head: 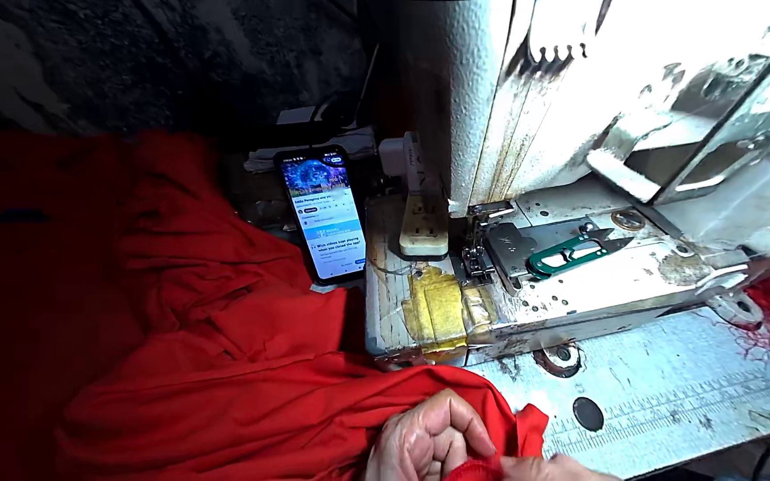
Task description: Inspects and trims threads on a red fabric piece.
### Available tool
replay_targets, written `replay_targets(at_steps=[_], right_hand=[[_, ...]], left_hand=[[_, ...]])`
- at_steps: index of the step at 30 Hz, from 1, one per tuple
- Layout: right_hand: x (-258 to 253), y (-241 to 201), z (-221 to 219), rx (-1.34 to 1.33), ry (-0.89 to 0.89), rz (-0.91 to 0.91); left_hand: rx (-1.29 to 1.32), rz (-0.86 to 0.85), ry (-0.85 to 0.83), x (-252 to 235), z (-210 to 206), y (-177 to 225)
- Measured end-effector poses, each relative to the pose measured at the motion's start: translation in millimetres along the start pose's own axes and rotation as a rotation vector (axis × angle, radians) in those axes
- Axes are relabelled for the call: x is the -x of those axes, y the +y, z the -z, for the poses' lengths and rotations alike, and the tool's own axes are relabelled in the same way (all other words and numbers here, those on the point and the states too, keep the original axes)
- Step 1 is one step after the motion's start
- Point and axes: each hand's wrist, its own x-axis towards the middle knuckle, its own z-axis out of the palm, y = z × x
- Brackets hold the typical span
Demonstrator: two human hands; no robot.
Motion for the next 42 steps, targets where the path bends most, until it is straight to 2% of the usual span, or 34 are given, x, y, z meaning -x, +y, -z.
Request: replay_targets(at_steps=[3, 6, 9, 12, 15, 17, 19, 21, 25, 29, 35, 38, 42], right_hand=[[-17, -6, 11, -0.157, 0.131, -0.268], [-19, -4, 2, -0.222, 0.115, -0.252], [-13, -3, -2, -0.233, 0.136, -0.189], [-17, -1, 15, -0.342, 0.166, -0.360], [-27, 2, 34, -0.491, 0.037, -0.519], [-28, 4, 38, -0.437, -0.108, -0.480], [-24, 10, 34, -0.406, -0.166, -0.417], [-26, 25, 27, -0.437, -0.121, -0.374], [-28, 35, 23, -0.575, -0.079, -0.477], [-25, 40, 25, -0.696, -0.056, -0.452], [-26, 37, 21, -0.705, -0.011, -0.495], [-25, 37, 22, -0.703, -0.018, -0.508], [-23, 33, 22, -0.680, -0.052, -0.503]], left_hand=[[-0.022, 0.020, -0.018, -3, 2, 5], [-0.008, -0.045, -0.012, -1, 0, -6], [0.018, -0.092, 0.064, -2, -3, -12], [0.085, -0.048, 0.154, 1, -6, -11], [0.023, -0.064, 0.153, -1, -7, -5], [-0.042, -0.110, 0.117, -1, -5, -2], [-0.028, -0.136, 0.123, -4, -6, -4], [-0.023, -0.145, 0.135, -7, -6, -4], [0.003, -0.134, 0.150, -8, -6, -4], [0.024, -0.118, 0.190, -9, -6, -3], [0.041, -0.094, 0.154, -8, -4, -4], [-0.052, -0.098, 0.108, -6, -4, -2], [-0.009, -0.045, 0.140, -4, -6, 2]])
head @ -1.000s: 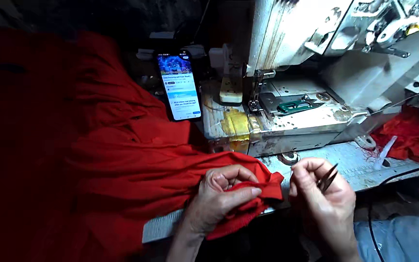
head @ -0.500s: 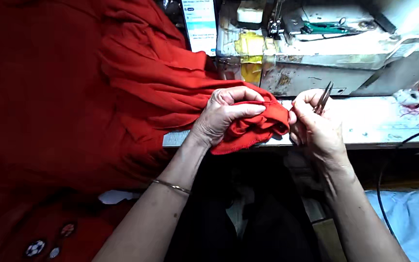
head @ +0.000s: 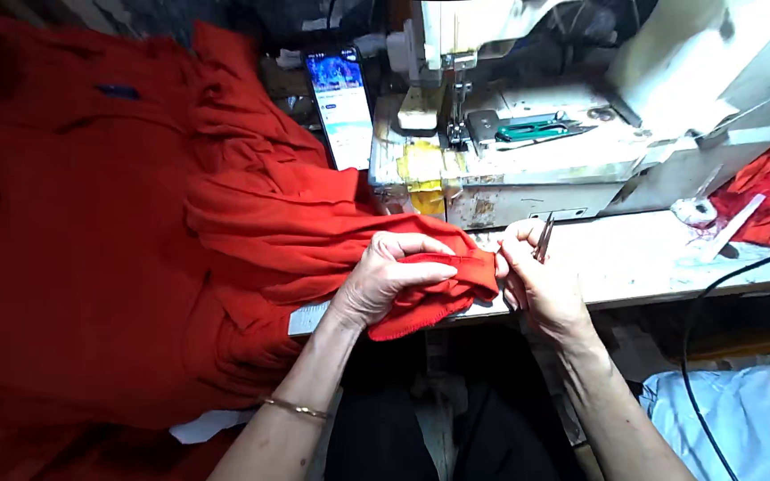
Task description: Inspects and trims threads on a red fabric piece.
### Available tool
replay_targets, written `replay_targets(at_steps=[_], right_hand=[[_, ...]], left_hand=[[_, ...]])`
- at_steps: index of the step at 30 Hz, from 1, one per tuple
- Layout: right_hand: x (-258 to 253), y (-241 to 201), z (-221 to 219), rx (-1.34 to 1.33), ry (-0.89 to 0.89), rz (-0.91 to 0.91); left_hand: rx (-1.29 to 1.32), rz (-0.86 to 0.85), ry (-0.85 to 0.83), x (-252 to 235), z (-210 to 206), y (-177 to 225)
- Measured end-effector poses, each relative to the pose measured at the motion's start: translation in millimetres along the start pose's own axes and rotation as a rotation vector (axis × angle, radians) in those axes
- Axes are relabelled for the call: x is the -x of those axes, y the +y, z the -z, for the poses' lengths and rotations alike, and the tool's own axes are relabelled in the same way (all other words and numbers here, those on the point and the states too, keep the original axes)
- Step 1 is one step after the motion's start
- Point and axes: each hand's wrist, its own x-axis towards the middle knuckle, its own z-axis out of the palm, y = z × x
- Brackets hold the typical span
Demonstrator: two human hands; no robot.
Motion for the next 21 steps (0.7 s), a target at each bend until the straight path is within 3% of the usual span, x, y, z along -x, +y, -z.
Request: replay_targets(at_steps=[10, 15, 17, 21], right_hand=[[0, -2, 7, 0.060, -0.105, -0.027], [1, -3, -2, 0.239, -0.168, 0.007], [5, -1, -16, 0.445, -0.098, 0.188], [4, 8, -24, 0.846, -0.038, 0.801]], left_hand=[[-0.058, -0.002, -0.011, 2, 3, -2], [-0.118, -0.015, 0.009, 1, 3, -6], [-0.154, 0.001, 0.019, 2, 4, -8], [-0.130, 0.023, 0.046, 2, 6, -12]])
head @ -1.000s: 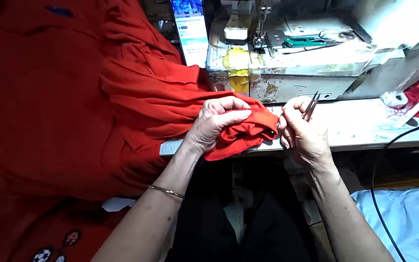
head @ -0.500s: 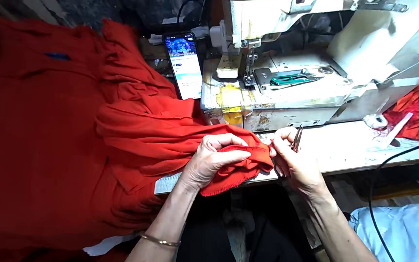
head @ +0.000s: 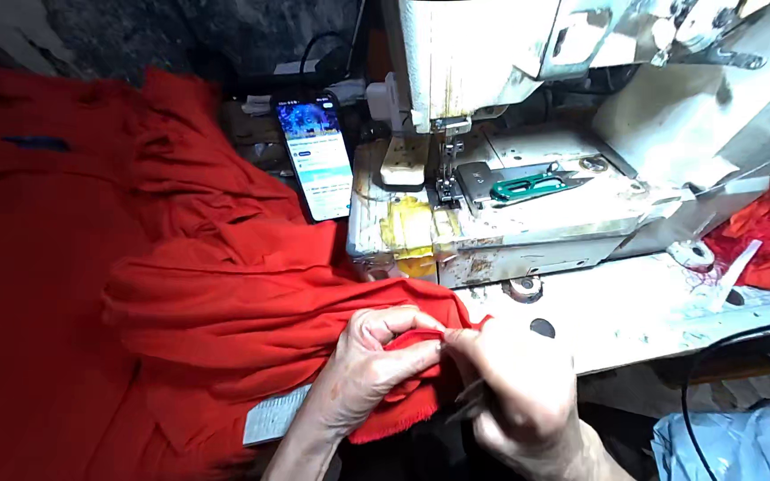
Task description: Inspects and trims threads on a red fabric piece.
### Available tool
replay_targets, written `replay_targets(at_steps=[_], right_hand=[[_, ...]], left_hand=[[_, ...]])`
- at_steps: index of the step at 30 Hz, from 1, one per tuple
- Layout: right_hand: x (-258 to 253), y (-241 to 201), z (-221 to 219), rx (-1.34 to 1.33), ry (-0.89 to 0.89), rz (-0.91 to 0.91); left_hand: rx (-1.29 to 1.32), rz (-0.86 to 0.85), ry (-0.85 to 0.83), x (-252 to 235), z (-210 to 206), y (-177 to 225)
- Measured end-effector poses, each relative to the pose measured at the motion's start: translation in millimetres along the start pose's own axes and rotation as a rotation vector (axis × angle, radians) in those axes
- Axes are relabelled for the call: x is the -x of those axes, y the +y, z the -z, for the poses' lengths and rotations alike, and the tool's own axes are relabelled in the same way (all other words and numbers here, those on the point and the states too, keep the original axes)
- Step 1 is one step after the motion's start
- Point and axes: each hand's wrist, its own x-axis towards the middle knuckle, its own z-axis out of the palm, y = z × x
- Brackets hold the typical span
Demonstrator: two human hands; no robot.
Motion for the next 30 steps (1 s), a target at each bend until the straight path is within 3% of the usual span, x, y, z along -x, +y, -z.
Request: replay_targets(at_steps=[2, 5, 7, 9, 12, 16, 20, 25, 28, 30], right_hand=[[-1, 2, 3, -0.070, -0.003, -0.049], [-2, 8, 3, -0.594, 0.010, -0.528], [-1, 10, 2, -0.817, 0.067, -0.710], [-2, 13, 4, -0.787, 0.108, -0.688], [-4, 9, 12, -0.627, -0.013, -0.515], [-9, 10, 27, -0.776, 0.090, -0.696], [4, 0, 16, -0.649, 0.001, -0.660], [-7, -3, 14, -0.777, 0.120, -0.728], [-23, -13, 16, -0.841, -0.074, -0.623], [-29, -24, 12, -0.627, -0.205, -0.441]], left_hand=[[0.008, -0.035, -0.018, 2, 2, -2], [-0.003, -0.049, -0.013, 1, 0, -2], [-0.033, -0.038, 0.004, 1, 0, 0], [-0.047, -0.041, 0.011, 2, 1, 0], [-0.018, -0.042, -0.009, 2, 0, 0], [-0.018, -0.077, -0.030, 1, 1, -2], [-0.047, -0.088, -0.014, 1, 0, -2], [-0.004, -0.112, -0.015, -2, -4, -2], [-0.030, -0.143, -0.026, 0, 0, -2], [-0.114, -0.153, 0.003, 2, 0, 0]])
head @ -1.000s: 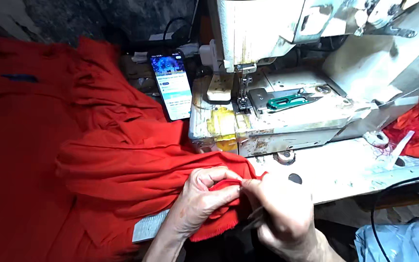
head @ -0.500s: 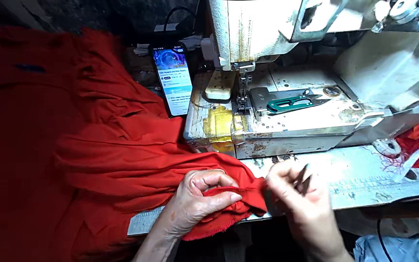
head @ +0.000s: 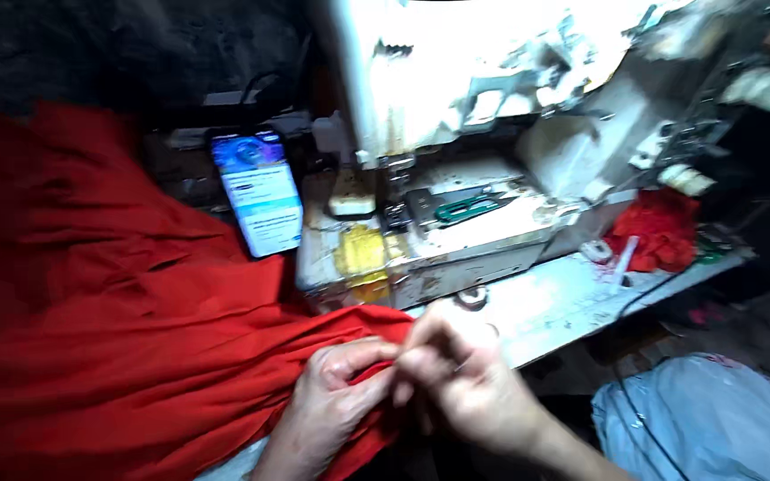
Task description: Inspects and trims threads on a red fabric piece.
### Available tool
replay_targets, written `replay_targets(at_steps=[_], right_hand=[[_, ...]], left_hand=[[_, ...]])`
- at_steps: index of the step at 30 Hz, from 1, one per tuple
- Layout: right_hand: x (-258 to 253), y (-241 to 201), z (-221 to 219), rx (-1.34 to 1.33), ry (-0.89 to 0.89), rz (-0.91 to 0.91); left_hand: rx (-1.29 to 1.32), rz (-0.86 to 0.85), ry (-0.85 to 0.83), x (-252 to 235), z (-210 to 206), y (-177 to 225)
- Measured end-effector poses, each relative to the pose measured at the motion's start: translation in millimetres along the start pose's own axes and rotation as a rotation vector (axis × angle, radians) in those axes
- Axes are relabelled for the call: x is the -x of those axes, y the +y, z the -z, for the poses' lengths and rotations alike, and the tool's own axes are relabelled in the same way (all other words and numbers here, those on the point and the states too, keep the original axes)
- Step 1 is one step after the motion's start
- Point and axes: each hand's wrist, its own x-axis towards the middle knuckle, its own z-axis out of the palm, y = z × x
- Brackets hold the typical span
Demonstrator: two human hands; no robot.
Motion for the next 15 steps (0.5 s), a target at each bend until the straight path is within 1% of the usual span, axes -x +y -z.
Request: replay_targets(at_steps=[2, 3, 4, 5, 6, 8, 10, 11, 12, 14, 15], right_hand=[[4, -9, -8, 0.373, -0.122, 0.182], [4, -11, -11, 0.518, -0.162, 0.271], [4, -10, -10, 0.617, -0.164, 0.340], [3, -7, -2, 0.664, -0.138, 0.356], [1, 0, 13, 0.689, -0.068, 0.344], [-4, 18, 58, 0.755, 0.179, 0.260], [-1, 20, 95, 0.703, 0.405, 0.145], [4, 18, 108, 0.696, 0.452, 0.089], [12, 16, 120, 0.721, 0.444, 0.017], [28, 14, 147, 0.892, 0.394, -0.089], [31, 16, 164, 1.003, 0.403, -0.116]], left_hand=[[-0.075, -0.025, 0.011, 5, 1, 3], [-0.048, -0.051, -0.008, 6, 2, 3], [0.031, -0.082, -0.046, 4, 3, 1], [0.100, -0.077, -0.083, 1, 4, 1], [0.134, -0.071, -0.098, -2, 4, 4], [0.145, -0.055, -0.122, -4, 6, 3], [0.136, -0.017, -0.087, -5, 5, 5], [0.129, 0.017, -0.068, -6, 3, 7], [0.119, 0.049, -0.065, -6, 2, 9], [0.121, 0.064, -0.079, -6, 3, 8], [0.125, 0.055, -0.086, -6, 4, 7]])
